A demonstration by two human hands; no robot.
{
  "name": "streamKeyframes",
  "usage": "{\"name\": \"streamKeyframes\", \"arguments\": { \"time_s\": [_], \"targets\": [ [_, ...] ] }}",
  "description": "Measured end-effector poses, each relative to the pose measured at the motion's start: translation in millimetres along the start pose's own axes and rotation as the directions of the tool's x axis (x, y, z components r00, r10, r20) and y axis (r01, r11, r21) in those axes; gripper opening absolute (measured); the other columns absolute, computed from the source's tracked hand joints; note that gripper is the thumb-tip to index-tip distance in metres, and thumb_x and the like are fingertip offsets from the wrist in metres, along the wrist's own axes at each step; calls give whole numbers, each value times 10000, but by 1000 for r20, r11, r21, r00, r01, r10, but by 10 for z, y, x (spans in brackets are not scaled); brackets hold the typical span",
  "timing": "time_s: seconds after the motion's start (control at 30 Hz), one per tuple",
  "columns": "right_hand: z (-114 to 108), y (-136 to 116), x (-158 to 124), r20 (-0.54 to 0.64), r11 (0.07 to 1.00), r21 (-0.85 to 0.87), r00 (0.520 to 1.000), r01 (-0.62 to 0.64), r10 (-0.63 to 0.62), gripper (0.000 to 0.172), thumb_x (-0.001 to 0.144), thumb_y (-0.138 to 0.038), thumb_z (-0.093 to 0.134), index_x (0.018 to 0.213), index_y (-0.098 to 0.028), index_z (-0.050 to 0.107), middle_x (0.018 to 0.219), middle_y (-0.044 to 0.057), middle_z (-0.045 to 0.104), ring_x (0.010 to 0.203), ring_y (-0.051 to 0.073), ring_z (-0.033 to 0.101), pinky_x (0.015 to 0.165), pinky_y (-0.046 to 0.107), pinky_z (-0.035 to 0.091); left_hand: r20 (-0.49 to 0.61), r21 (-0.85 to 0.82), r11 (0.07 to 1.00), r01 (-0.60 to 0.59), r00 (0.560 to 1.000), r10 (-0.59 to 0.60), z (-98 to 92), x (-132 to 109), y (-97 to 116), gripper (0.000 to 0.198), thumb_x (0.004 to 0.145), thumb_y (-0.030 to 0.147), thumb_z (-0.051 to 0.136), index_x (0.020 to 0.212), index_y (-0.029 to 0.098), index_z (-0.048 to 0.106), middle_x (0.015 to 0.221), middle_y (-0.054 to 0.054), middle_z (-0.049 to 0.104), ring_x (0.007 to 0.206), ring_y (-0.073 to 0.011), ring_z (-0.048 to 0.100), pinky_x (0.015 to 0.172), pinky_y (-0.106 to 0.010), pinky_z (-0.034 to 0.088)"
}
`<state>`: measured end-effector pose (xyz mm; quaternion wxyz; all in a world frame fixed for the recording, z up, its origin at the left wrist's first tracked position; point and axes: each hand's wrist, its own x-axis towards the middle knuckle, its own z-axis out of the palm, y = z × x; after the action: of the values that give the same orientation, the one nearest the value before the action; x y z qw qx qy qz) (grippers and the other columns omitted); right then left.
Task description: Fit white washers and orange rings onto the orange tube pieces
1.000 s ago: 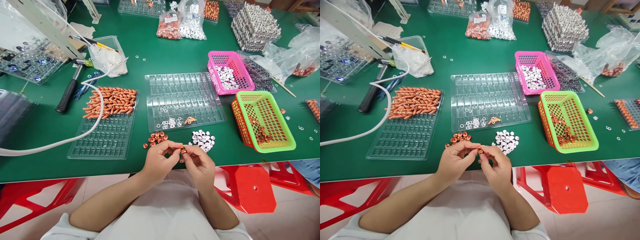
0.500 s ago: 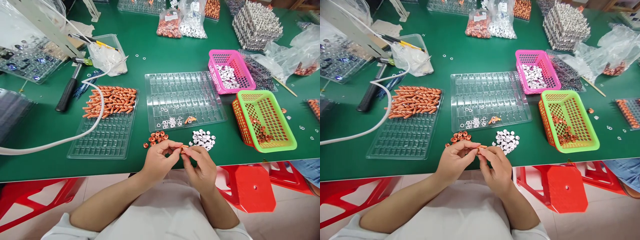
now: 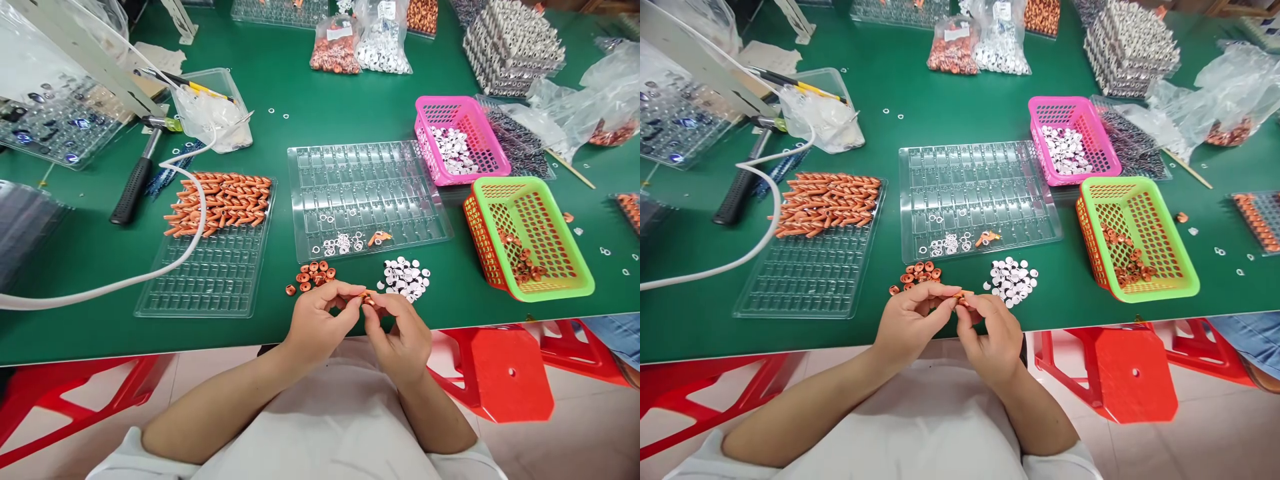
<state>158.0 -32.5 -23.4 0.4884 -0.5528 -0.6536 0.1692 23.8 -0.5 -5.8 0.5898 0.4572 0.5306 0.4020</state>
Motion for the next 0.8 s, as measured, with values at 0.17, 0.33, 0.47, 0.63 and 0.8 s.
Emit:
{"name": "streamKeyframes", "arguments": {
  "time_s": [0.17, 0.33, 0.47, 0.63, 0.8],
  "targets": [
    [-11, -25, -22, 82, 995, -73, 994, -61, 67, 225, 866, -143, 598, 1071, -235, 605, 868, 42, 724, 637, 146, 655, 567, 268, 572, -25, 23, 1000, -18, 1000, 18, 3, 10, 1, 125, 777, 175, 651, 865, 157, 738, 856, -54, 769, 762, -178, 725, 720, -262, 593],
    [-4, -29, -31, 63, 989, -76, 989, -128, 132, 180, 869, -150, 595, 1034, -215, 623, 829, 36, 725, 618, 138, 654, 562, 248, 564, -35, 22, 999, -40, 999, 40, 10, 8, -6, 125, 779, 164, 658, 863, 155, 750, 882, -58, 776, 771, -178, 730, 722, -253, 598],
    [18, -27, -47, 36, 984, -38, 984, -172, 173, 188, 872, -143, 592, 1042, -214, 628, 843, 34, 720, 635, 139, 652, 587, 255, 566, -42, 62, 994, -94, 994, 97, 16, -12, -38, 141, 801, 173, 651, 889, 147, 758, 909, -77, 773, 795, -194, 730, 750, -282, 601],
    [24, -7, -61, 35, 985, 11, 985, -172, 172, 190, 883, -144, 584, 1054, -214, 628, 866, 37, 715, 671, 142, 660, 620, 265, 574, -2, 116, 979, -169, 985, 170, -3, -41, -72, 193, 838, 187, 628, 978, 149, 756, 933, -85, 766, 787, -187, 719, 743, -291, 601],
    [14, 1, -88, 43, 962, 60, 964, -266, 263, 176, 889, -180, 585, 1052, -217, 639, 905, 47, 714, 700, 156, 674, 628, 279, 577, 24, 170, 945, -278, 960, 278, -12, -65, -75, 233, 857, 158, 600, 1032, 199, 748, 925, -57, 765, 761, -167, 709, 710, -270, 597]
  ]
}}
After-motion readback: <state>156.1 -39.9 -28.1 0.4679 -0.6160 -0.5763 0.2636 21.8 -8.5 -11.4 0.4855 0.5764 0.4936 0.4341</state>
